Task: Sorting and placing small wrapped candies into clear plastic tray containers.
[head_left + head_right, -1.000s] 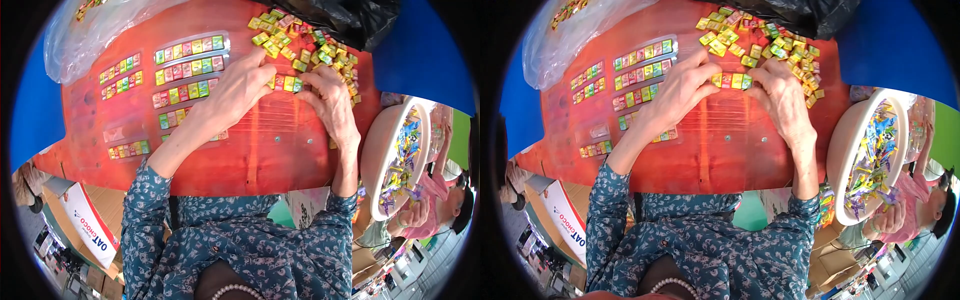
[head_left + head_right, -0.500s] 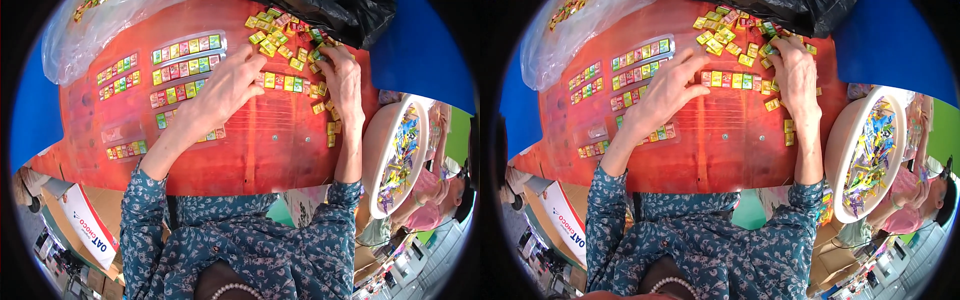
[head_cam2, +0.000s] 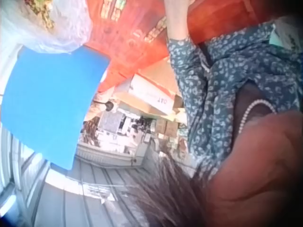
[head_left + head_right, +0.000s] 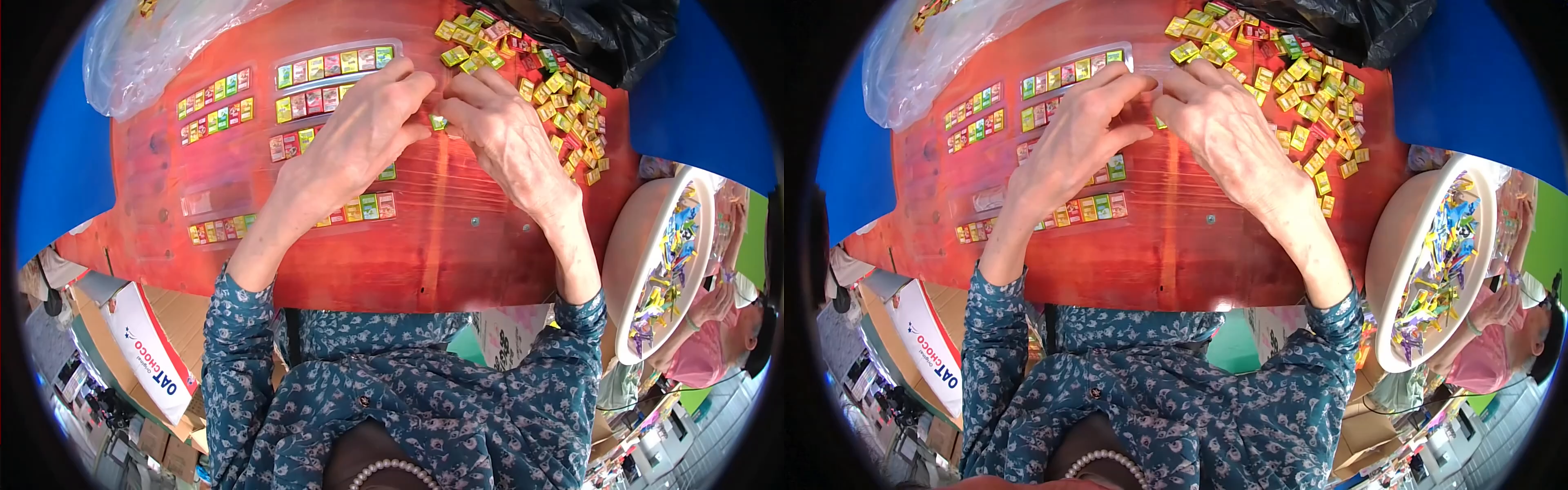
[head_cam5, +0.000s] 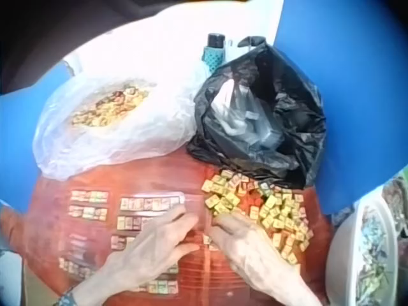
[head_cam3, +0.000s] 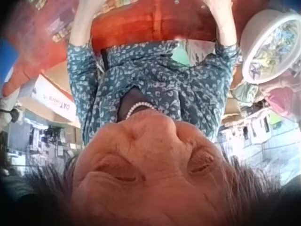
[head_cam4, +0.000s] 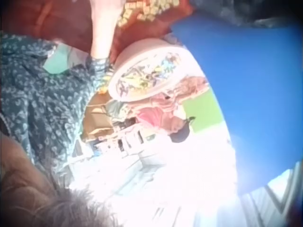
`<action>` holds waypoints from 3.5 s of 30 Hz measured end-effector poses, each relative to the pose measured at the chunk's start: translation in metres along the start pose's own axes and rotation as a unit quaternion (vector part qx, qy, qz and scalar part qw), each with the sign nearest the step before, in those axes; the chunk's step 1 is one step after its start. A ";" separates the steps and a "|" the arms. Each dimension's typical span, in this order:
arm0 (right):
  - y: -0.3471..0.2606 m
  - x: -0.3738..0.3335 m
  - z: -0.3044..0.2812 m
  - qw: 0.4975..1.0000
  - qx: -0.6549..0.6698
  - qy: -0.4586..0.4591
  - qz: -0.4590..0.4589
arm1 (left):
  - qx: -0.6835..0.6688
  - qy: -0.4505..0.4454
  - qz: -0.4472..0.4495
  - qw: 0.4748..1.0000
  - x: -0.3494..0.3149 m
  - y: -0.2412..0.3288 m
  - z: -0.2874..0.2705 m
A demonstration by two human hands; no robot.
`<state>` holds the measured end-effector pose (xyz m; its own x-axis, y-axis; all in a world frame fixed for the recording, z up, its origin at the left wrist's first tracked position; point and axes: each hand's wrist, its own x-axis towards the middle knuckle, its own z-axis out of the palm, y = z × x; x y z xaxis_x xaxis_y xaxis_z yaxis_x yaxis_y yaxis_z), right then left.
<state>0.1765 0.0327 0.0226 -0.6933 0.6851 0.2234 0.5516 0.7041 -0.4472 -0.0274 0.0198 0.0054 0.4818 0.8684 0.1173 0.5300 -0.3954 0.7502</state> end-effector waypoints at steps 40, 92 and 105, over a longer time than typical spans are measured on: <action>0.023 -0.057 -0.017 0.983 0.009 -0.008 0.184 | 0.046 -0.050 0.045 0.997 0.019 0.003 0.027; -0.134 0.132 0.126 0.998 -0.019 0.012 -0.054 | 0.194 0.217 -0.025 0.956 -0.190 -0.110 -0.125; -0.129 0.122 0.113 0.995 0.094 -0.013 -0.012 | 0.174 0.225 -0.081 0.955 -0.197 -0.102 -0.131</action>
<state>-0.0315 0.0044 0.0091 -0.7178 0.6622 0.2153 0.4399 0.6709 -0.5969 -0.2678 -0.0717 -0.0083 0.0666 0.9362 0.3452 0.8095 -0.2530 0.5298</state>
